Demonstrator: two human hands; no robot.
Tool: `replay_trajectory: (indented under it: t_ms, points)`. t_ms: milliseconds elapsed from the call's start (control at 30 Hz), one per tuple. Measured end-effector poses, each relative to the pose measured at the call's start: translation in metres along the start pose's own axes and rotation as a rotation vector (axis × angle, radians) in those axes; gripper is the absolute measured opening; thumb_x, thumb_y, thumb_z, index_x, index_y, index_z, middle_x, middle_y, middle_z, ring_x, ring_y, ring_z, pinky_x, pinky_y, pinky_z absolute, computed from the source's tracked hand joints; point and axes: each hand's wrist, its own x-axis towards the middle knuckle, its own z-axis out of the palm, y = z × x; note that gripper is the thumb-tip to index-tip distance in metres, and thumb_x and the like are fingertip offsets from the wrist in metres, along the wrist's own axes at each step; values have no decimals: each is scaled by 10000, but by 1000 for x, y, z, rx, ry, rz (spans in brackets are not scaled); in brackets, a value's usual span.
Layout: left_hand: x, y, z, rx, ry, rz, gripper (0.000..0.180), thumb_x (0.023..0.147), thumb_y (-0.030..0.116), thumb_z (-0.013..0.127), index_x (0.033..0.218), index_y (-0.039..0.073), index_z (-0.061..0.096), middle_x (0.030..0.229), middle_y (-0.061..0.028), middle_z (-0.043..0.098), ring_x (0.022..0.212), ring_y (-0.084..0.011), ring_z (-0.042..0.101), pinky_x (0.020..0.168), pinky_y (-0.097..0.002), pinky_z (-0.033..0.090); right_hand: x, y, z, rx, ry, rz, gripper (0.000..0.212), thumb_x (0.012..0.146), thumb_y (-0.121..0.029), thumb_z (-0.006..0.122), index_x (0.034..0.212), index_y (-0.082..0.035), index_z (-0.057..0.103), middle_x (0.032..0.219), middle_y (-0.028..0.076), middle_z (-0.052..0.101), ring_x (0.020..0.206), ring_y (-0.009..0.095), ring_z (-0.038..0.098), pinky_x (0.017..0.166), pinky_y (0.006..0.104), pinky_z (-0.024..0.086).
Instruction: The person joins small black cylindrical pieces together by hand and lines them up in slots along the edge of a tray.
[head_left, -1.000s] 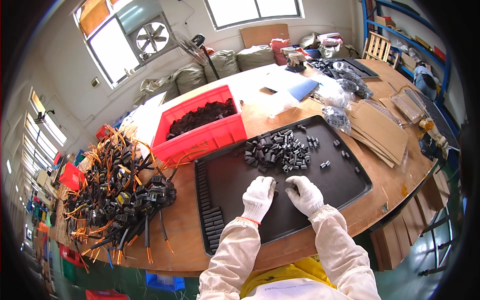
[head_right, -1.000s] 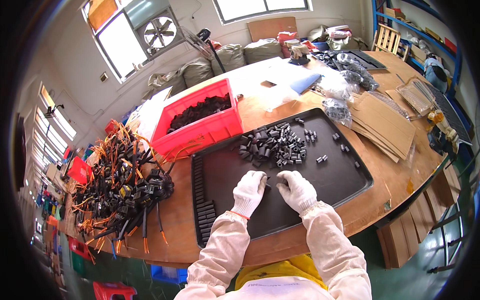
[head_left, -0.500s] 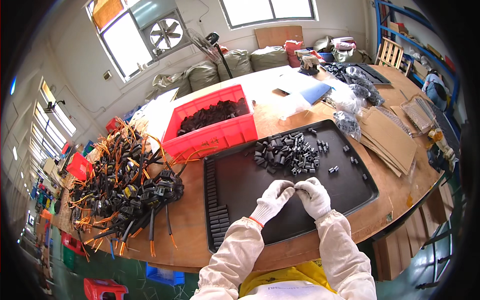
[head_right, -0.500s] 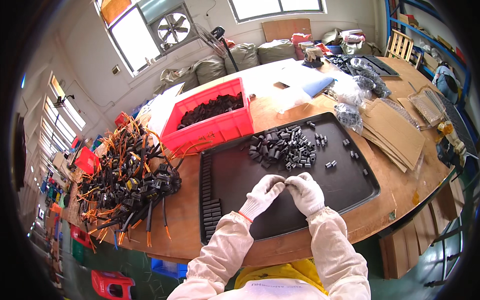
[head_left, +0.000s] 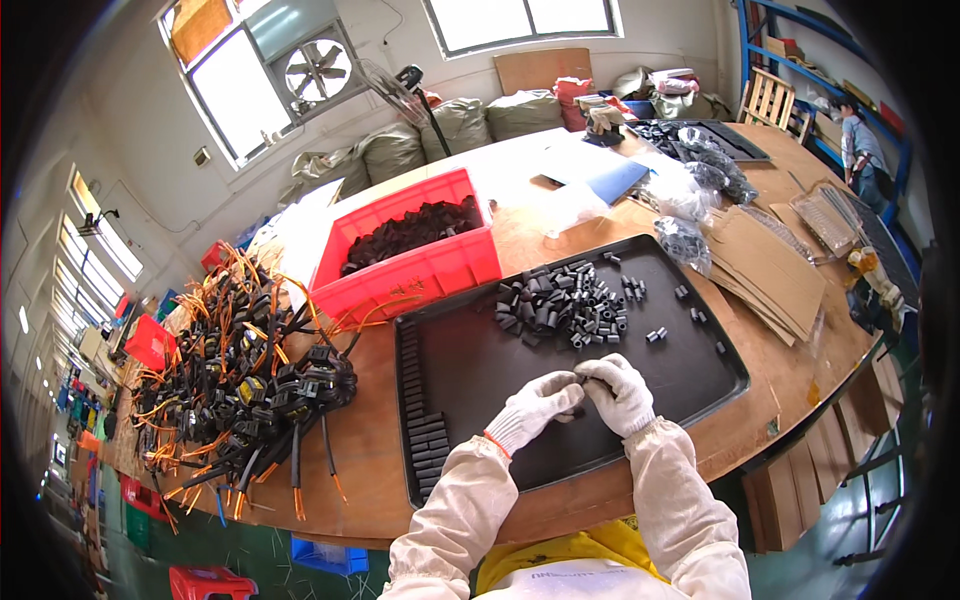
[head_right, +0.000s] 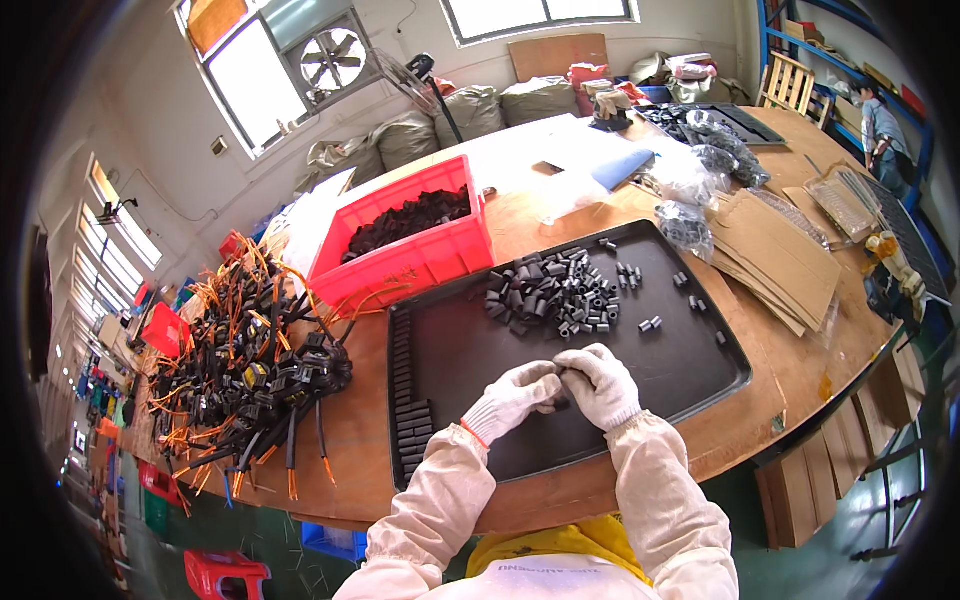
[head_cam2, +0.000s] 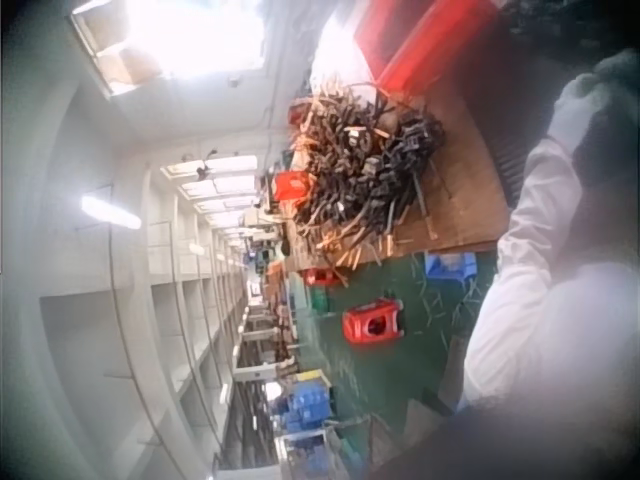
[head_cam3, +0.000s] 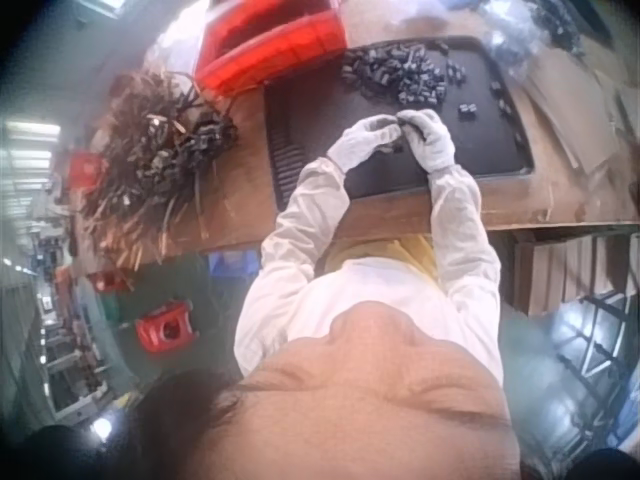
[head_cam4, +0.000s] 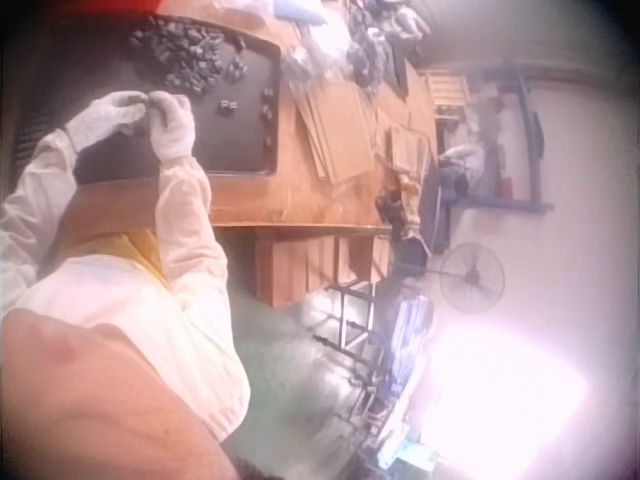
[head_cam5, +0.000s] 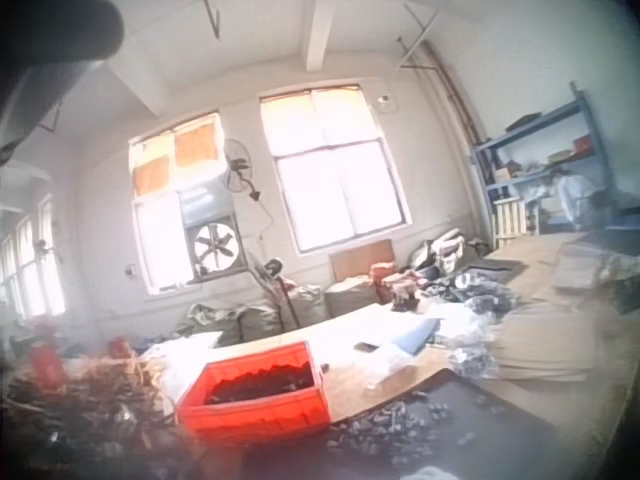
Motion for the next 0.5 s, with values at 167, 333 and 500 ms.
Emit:
replay_trajectory:
  t_ms: [167, 333, 500]
  points:
    - [2, 4, 0, 168, 45, 139, 359, 938, 246, 716, 1218, 50, 608, 1041, -7, 657, 941, -88, 602, 814, -262, 498, -1, 12, 3, -35, 101, 121, 250, 906, -36, 634, 1129, -140, 679, 954, 101, 653, 854, 281, 683, 760, 357, 547]
    - [3, 1, 1, 207, 63, 181, 252, 946, 171, 692, 1156, 54, 620, 1027, -1, 665, 923, -72, 603, 810, -250, 495, -2, 9, 4, 9, 91, 230, 250, 945, -61, 592, 1170, -137, 669, 951, 101, 630, 847, 276, 663, 764, 344, 532]
    - [9, -6, -6, 283, 165, 165, 170, 947, 106, 666, 1094, 35, 620, 978, -3, 668, 892, -67, 605, 807, -232, 492, -4, 9, 6, 95, 63, 115, 319, 918, 15, 620, 1222, -83, 634, 1018, 104, 692, 893, 219, 696, 816, 298, 543]
